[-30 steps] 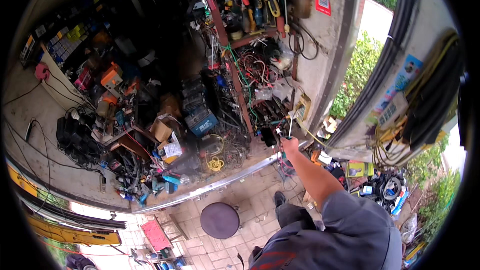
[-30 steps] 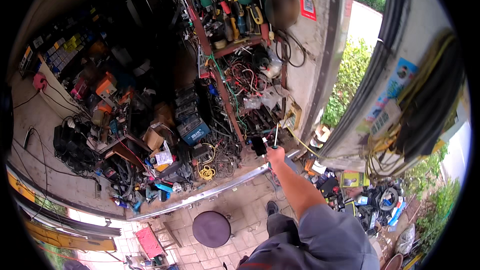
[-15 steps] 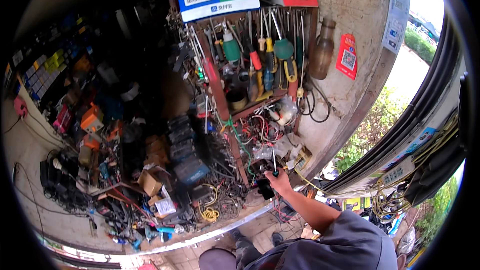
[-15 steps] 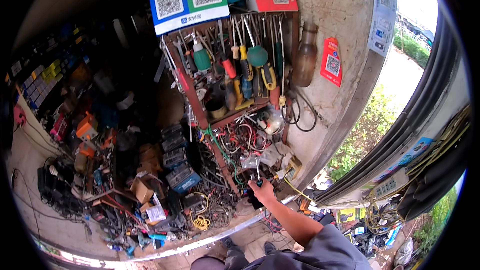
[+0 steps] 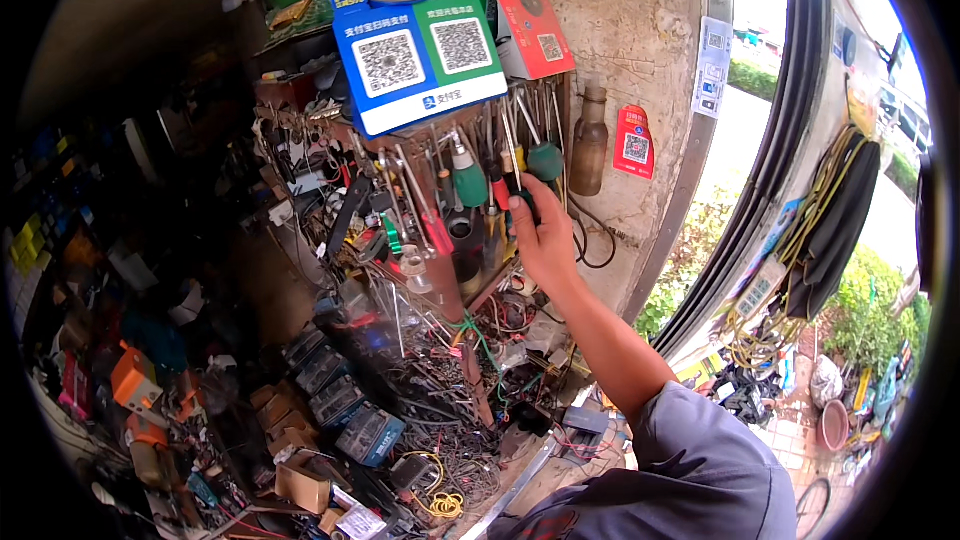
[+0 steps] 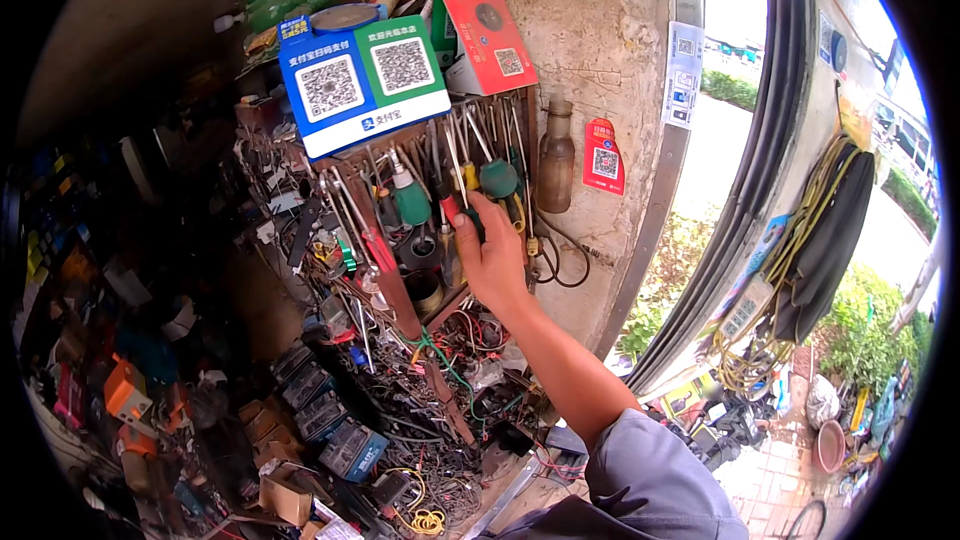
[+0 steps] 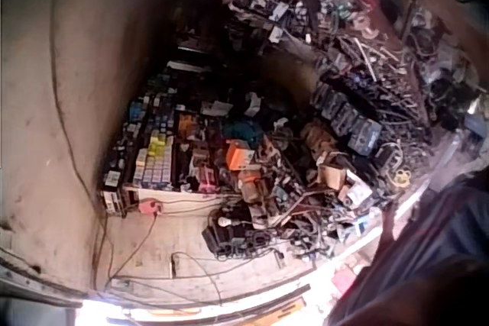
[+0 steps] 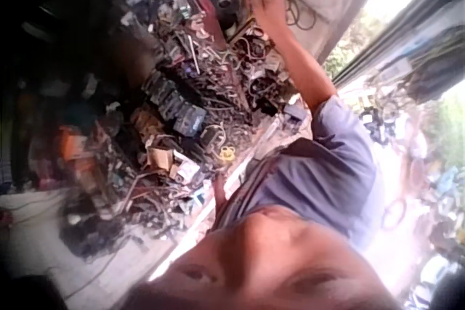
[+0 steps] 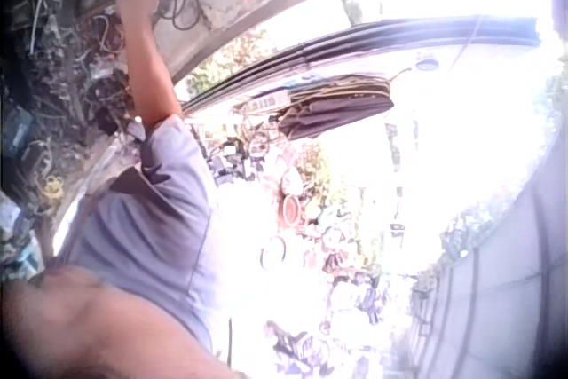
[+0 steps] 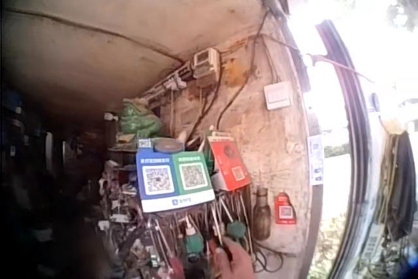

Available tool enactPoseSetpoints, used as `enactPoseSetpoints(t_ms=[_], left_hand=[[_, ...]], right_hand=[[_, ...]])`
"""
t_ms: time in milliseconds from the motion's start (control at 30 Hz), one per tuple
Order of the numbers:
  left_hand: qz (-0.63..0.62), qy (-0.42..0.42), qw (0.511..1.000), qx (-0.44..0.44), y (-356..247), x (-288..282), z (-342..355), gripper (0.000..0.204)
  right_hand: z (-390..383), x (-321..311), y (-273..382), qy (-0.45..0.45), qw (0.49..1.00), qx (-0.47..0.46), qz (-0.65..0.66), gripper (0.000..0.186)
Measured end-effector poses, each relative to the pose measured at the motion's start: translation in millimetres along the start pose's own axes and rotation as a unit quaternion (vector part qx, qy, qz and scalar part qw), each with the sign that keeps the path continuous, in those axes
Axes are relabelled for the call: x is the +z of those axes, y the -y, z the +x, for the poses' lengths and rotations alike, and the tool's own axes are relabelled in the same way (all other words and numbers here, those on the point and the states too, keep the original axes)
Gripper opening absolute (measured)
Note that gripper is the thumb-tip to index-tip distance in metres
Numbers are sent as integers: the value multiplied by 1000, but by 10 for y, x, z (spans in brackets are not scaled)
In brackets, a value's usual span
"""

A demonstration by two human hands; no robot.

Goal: The person uses a screwdriver to adjust the handlebar area of a black scooter, then retrieves a blue bottle and pours liquid into the scooter's reservoir. The person also uses a wrench on the front wheel area and continues adjustments at the handlebar.

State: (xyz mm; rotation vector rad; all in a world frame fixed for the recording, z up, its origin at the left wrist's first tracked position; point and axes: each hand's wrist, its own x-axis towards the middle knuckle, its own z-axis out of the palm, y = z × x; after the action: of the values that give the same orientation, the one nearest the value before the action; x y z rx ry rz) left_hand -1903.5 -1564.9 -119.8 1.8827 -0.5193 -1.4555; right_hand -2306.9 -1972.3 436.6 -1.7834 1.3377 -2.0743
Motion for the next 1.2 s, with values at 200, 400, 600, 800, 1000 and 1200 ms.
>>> enactPoseSetpoints(t_ms=[200, 400, 600, 800, 1000, 1200], left_hand=[[29, 4, 999, -21, 18, -518, -15, 47], [-63, -41, 995, -71, -655, -227, -410, 24], [-238, 244, 933, 115, -2130, 541, -655, 60], [-175, 198, 964, 17, -2531, 151, -475, 44], [-49, -289, 934, 202, -2363, -1359, 173, 17], [359, -448, 765, 291, -2950, -3243, 927, 42]], right_hand=[[-101, 213, 228, -26, 987, 145, 68, 36], [-1174, 181, 439, -50, 951, 167, 254, 35], [-3455, 765, 171, 471, 838, 265, 75, 31], [-4259, 1623, -234, 664, 685, 247, 169, 32], [-4707, 3100, -1574, 510, 706, 453, 188, 46], [-4840, 4170, -3423, 384, 801, 453, -79, 35]])
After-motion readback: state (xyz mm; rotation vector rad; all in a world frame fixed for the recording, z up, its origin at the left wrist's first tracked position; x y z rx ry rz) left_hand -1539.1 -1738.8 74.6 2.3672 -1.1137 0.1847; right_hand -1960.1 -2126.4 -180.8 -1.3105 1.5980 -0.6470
